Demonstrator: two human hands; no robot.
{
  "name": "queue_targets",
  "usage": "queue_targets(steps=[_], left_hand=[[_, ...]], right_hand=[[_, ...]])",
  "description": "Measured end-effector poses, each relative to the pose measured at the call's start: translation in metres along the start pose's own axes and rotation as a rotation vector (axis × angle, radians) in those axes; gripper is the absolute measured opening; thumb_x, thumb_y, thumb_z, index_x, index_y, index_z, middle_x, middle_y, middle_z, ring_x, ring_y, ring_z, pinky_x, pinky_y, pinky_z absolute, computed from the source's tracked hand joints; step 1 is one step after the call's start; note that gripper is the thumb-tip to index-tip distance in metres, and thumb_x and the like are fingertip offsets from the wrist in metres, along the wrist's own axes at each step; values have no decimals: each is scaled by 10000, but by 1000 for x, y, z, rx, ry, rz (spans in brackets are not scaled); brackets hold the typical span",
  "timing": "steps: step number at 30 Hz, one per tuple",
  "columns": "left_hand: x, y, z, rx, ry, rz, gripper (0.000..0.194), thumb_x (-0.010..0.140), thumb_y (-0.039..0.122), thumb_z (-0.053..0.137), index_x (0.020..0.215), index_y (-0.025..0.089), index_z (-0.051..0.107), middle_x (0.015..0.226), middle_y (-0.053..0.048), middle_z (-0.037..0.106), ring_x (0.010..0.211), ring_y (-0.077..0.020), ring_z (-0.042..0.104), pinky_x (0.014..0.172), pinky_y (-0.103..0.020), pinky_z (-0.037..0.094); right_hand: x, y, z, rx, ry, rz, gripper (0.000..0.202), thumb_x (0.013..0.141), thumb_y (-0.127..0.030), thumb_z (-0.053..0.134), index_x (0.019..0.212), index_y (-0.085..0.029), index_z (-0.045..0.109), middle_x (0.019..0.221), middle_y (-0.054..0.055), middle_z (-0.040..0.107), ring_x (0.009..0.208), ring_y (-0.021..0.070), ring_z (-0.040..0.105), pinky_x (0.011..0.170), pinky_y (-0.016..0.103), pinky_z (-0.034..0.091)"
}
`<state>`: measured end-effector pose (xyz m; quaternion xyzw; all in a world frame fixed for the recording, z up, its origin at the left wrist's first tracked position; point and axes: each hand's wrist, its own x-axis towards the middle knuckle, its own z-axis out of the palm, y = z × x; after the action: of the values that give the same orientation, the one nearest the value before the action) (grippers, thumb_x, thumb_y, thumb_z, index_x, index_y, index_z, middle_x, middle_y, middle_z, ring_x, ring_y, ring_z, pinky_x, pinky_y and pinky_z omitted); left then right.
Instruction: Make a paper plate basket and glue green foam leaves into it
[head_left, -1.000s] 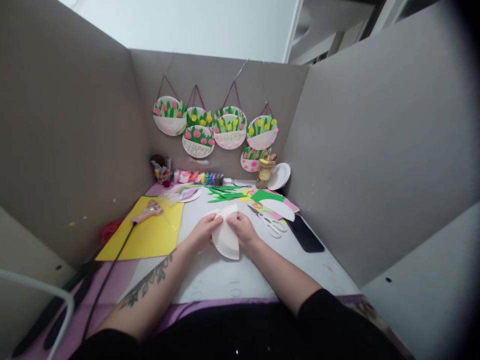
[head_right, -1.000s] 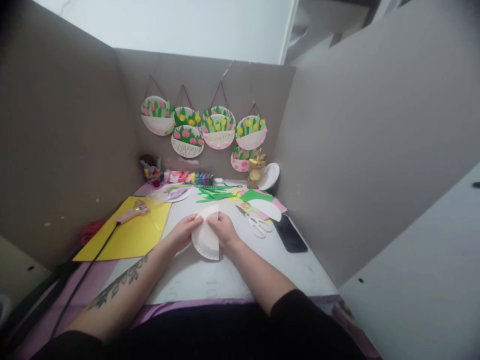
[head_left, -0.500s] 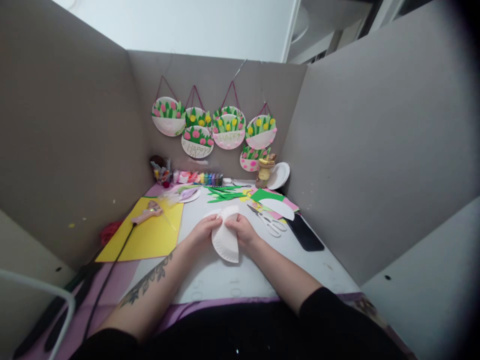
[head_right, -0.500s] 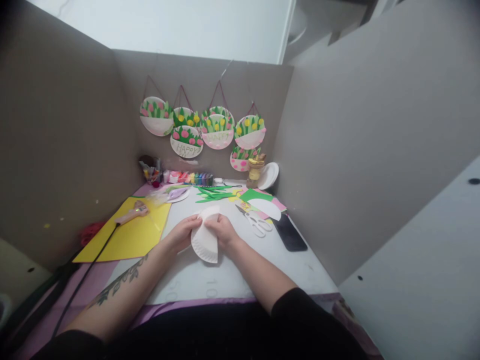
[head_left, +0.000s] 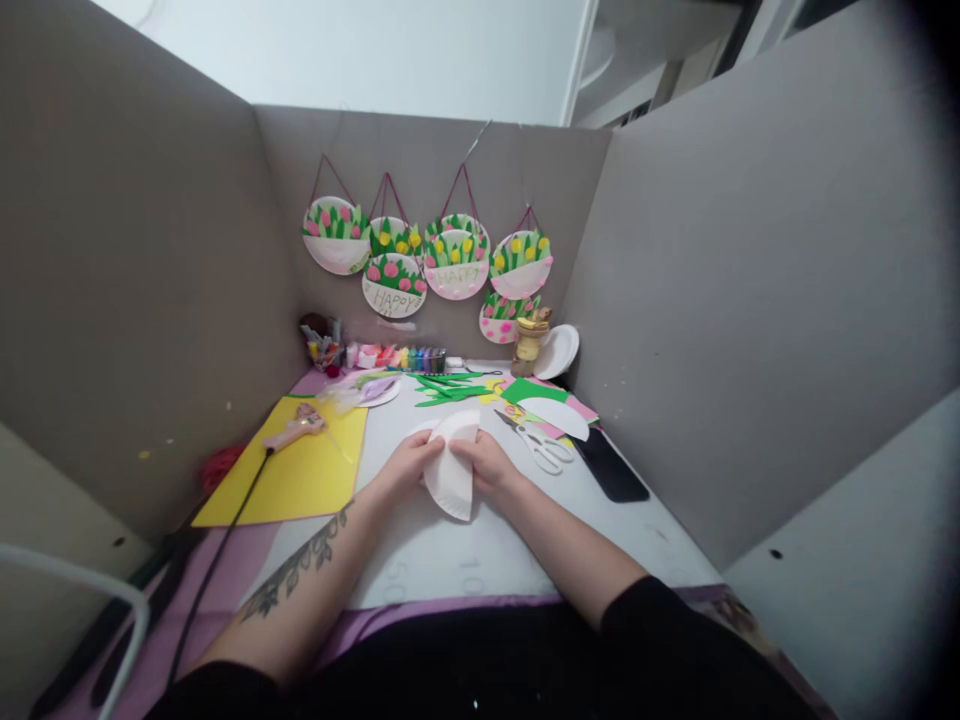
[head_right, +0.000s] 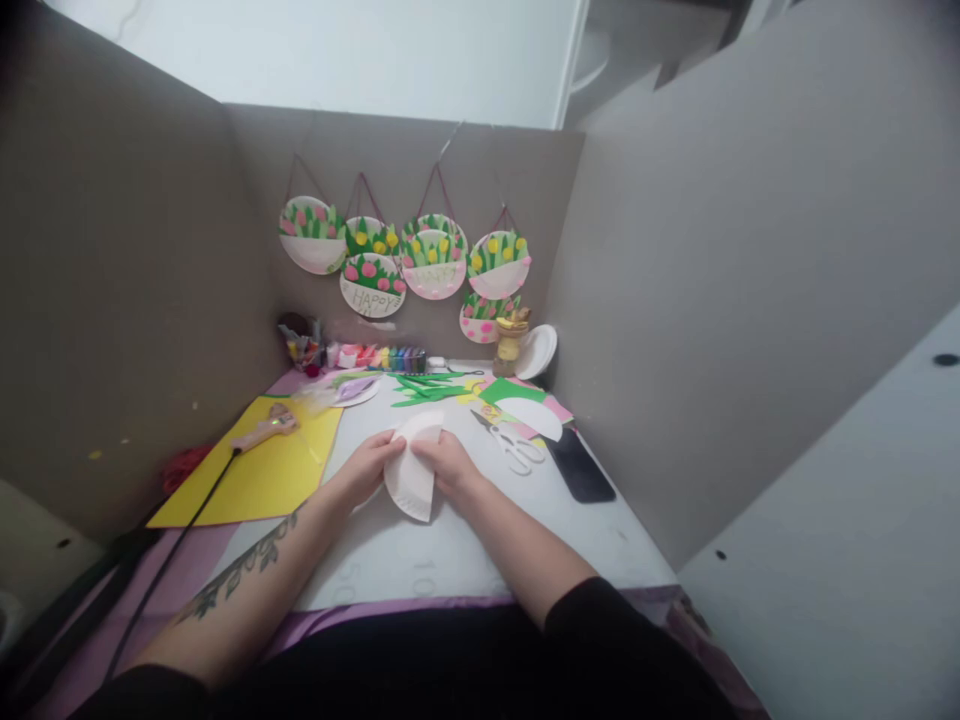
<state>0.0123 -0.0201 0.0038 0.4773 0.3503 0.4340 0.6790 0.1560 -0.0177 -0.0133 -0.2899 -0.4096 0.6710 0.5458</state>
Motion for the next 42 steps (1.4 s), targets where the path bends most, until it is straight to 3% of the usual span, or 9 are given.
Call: queue_targets(steps=[6, 13, 19, 30, 36, 42], left_hand=[[-2, 5, 0, -97, -110, -109, 375, 564, 378, 790, 755, 105, 619, 585, -18, 569, 527, -125, 510, 522, -234, 346], [-2, 4, 3, 5, 16, -8, 390, 627, 427, 755, 813, 114, 617, 614, -2, 589, 510, -104, 491, 507, -222, 327], [0, 1, 0, 51, 87, 47, 382, 604, 431, 764, 740, 124, 582, 598, 14, 566, 507, -96, 470, 500, -216, 307], [-1, 8, -1, -108, -104, -98, 420, 547, 367, 809, 818, 86, 656, 619, -41, 610, 519, -120, 515, 520, -231, 362], [2, 4, -3, -93, -37, -15, 454, 641, 420, 756, 930, 90, 640, 675, -57, 641, 558, -145, 557, 541, -246, 396], [2, 2, -3, -52, 24, -9, 447, 629, 454, 758, 862, 95, 630, 651, -46, 631, 532, -130, 546, 508, -232, 373]], right_hand=[[-3, -1, -1, 44, -93, 33, 358, 543, -285, 807, 852, -142, 697, 759, 44, 712, 643, 169, 632, 640, 275, 495], [5, 4, -3, 54, 90, -58, 375, 559, -327, 797, 864, -152, 667, 795, 49, 718, 703, 199, 646, 690, 316, 508], [2, 1, -2, -65, 24, -39, 332, 581, -284, 769, 871, -141, 692, 851, 60, 724, 754, 212, 651, 689, 307, 495], [0, 2, -4, 33, -74, 33, 368, 536, -282, 806, 851, -132, 690, 758, 45, 711, 648, 173, 628, 649, 289, 494], [1, 3, -2, 35, -26, 20, 417, 549, -288, 797, 924, -157, 670, 845, 52, 719, 730, 202, 650, 709, 323, 504], [4, 6, -4, -49, 28, -69, 342, 572, -232, 757, 900, -167, 683, 939, 43, 712, 858, 209, 638, 795, 326, 493]])
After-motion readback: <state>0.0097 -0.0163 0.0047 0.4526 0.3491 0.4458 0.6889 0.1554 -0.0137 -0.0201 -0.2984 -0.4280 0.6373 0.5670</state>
